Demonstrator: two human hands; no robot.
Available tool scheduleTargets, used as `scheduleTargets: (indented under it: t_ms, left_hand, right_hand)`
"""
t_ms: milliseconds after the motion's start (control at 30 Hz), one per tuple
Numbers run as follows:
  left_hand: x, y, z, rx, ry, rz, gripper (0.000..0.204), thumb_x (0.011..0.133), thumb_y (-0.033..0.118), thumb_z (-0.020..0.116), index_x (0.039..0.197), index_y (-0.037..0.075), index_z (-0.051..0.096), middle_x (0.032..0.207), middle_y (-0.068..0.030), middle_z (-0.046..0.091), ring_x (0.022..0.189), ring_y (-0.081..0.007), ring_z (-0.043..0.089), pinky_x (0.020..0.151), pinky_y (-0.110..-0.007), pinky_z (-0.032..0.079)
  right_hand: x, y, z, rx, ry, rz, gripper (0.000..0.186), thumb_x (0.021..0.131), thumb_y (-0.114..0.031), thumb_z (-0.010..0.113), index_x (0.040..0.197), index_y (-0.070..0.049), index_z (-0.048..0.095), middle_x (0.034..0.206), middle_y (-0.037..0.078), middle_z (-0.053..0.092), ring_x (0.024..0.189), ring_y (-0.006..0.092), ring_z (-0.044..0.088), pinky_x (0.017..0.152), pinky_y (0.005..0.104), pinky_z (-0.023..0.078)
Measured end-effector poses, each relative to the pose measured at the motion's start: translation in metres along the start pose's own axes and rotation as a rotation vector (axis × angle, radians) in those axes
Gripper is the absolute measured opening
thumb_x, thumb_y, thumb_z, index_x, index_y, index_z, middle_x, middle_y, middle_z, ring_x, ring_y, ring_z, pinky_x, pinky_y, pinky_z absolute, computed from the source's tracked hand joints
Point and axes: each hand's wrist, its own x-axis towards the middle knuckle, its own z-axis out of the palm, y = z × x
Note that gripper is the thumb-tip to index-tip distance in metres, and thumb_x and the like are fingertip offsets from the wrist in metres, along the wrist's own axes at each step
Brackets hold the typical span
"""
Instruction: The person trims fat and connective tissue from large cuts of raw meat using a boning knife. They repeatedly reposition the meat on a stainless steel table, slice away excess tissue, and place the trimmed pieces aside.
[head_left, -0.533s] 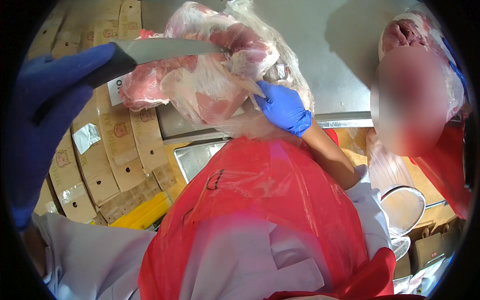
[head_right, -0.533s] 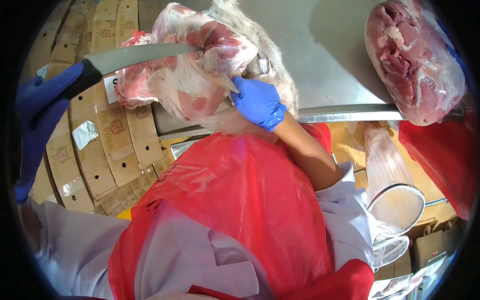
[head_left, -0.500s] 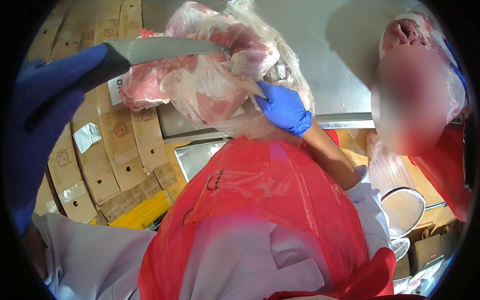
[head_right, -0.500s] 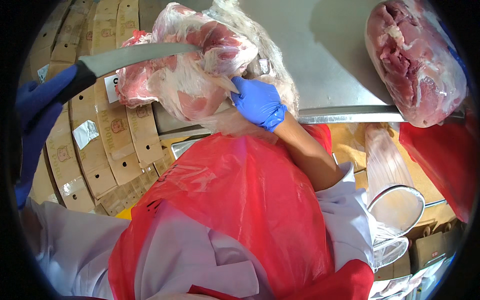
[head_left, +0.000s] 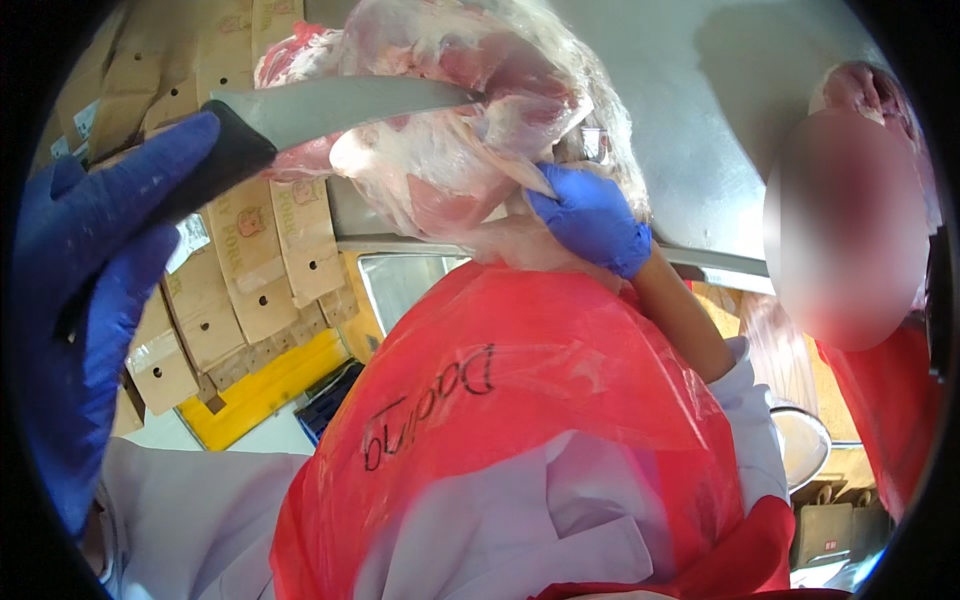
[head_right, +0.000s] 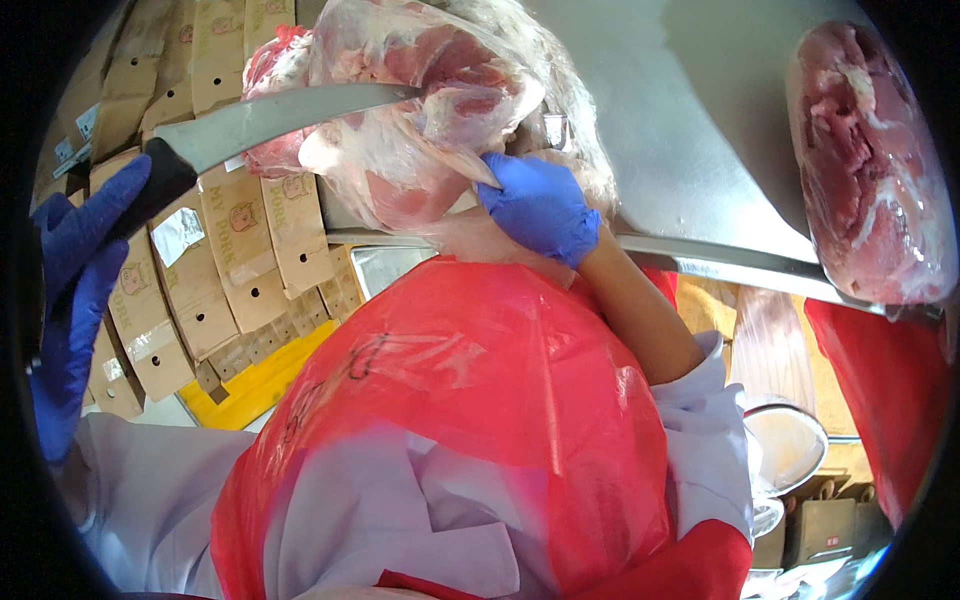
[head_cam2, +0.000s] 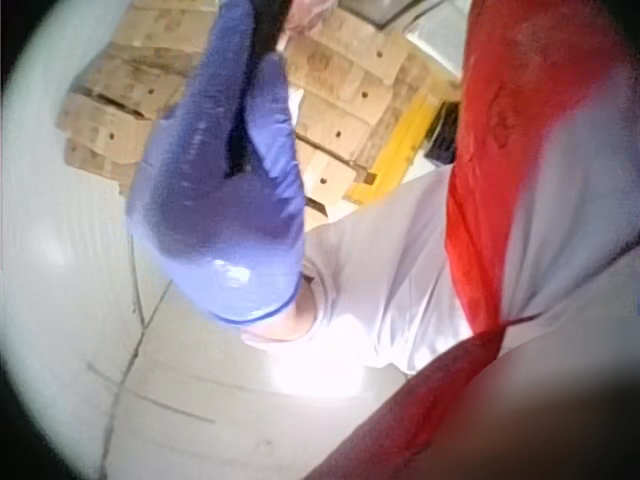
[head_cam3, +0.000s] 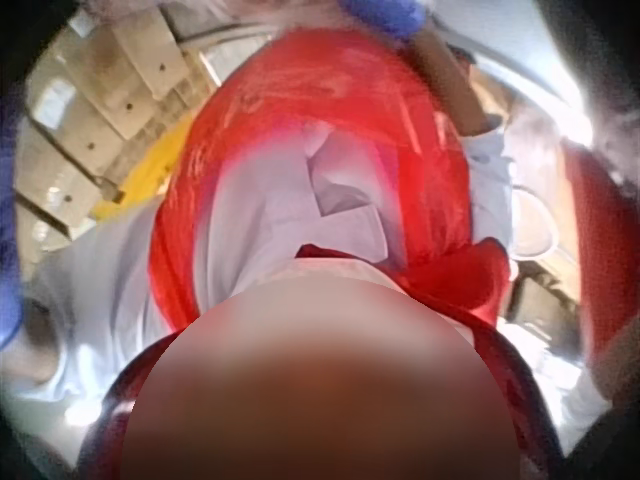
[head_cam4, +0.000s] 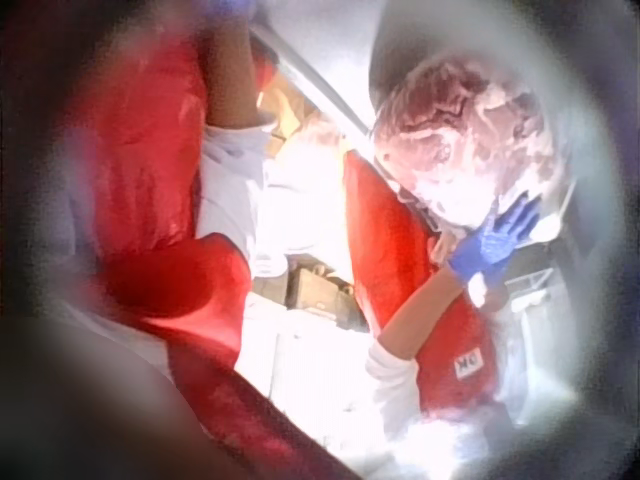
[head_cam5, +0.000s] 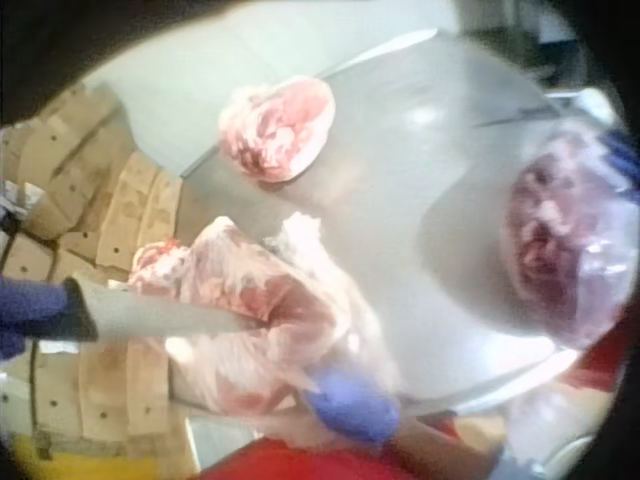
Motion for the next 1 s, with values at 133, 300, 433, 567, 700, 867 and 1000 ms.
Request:
scheduleTargets:
  t_ms: [133,300,433,567,700,867,1000]
  left_hand:
    - [0.004,0.009,-0.006,-0.009,-0.065,-0.069,0.043,0.100,0.006,0.063,0.143,0.011,0.060,0.106,-0.0110,0.057,0.088,-0.0201,0.060,0.075,-0.027,0.047]
    - [0.015,0.026,-0.014,0.018,-0.151,-0.157,0.045,0.100,0.006,0.063,0.144,0.012,0.059,0.105,-0.0107,0.055,0.085,-0.0202,0.059,0.072,-0.027,0.047]
    - [0.041,0.036,-0.011,0.215,-0.080,-0.060,0.042,0.099,0.009,0.065,0.141,0.012,0.062,0.096,-0.0107,0.059,0.077,-0.0178,0.060,0.068,-0.029,0.047]
    - [0.068,0.018,-0.009,0.206,-0.023,0.058,0.038,0.099,0.012,0.066,0.136,0.009,0.065,0.091,-0.0118,0.063,0.078,-0.0188,0.063,0.071,-0.029,0.049]
    - [0.057,0.011,0.014,0.086,0.003,-0.038,0.036,0.098,0.011,0.067,0.133,0.005,0.067,0.099,-0.0128,0.068,0.085,-0.0203,0.066,0.079,-0.028,0.051]
    - [0.052,-0.022,0.037,-0.141,0.092,0.079,0.037,0.097,0.004,0.067,0.133,0.002,0.066,0.120,-0.0134,0.071,0.098,-0.0176,0.067,0.090,-0.027,0.051]
    - [0.027,-0.038,0.095,-0.367,0.182,-0.002,0.038,0.096,-0.001,0.066,0.135,0.002,0.065,0.125,-0.0123,0.071,0.103,-0.0152,0.066,0.095,-0.027,0.049]
  right_hand:
    - [-0.002,-0.002,0.005,0.080,0.033,-0.009,0.023,0.095,-0.025,0.058,0.101,-0.005,0.066,0.079,0.024,0.066,0.074,0.0431,0.065,0.066,0.0513,0.051]
    - [0.004,-0.009,0.011,0.213,0.131,0.042,0.033,0.096,-0.030,0.062,0.109,0.000,0.066,0.078,0.024,0.066,0.073,0.0428,0.065,0.065,0.0503,0.051]
    - [0.009,0.006,0.023,0.226,0.191,-0.059,0.029,0.099,-0.022,0.061,0.113,0.004,0.065,0.081,0.026,0.067,0.073,0.0431,0.065,0.063,0.0494,0.052]
    - [0.010,0.009,0.007,0.225,0.100,-0.091,0.022,0.099,-0.010,0.059,0.115,0.003,0.066,0.094,0.026,0.067,0.081,0.0416,0.066,0.066,0.0511,0.051]
    - [0.013,0.015,0.000,0.164,0.214,-0.220,0.024,0.095,-0.003,0.058,0.117,0.002,0.065,0.102,0.023,0.066,0.088,0.0418,0.065,0.070,0.0496,0.052]
    - [0.024,0.015,0.000,0.005,0.383,-0.362,0.026,0.096,-0.004,0.058,0.120,0.004,0.063,0.103,0.024,0.066,0.091,0.0440,0.064,0.074,0.0480,0.052]
    - [0.017,0.028,0.009,-0.343,0.398,-0.452,0.040,0.089,-0.001,0.061,0.128,-0.001,0.063,0.111,0.023,0.067,0.095,0.0387,0.067,0.082,0.0463,0.054]
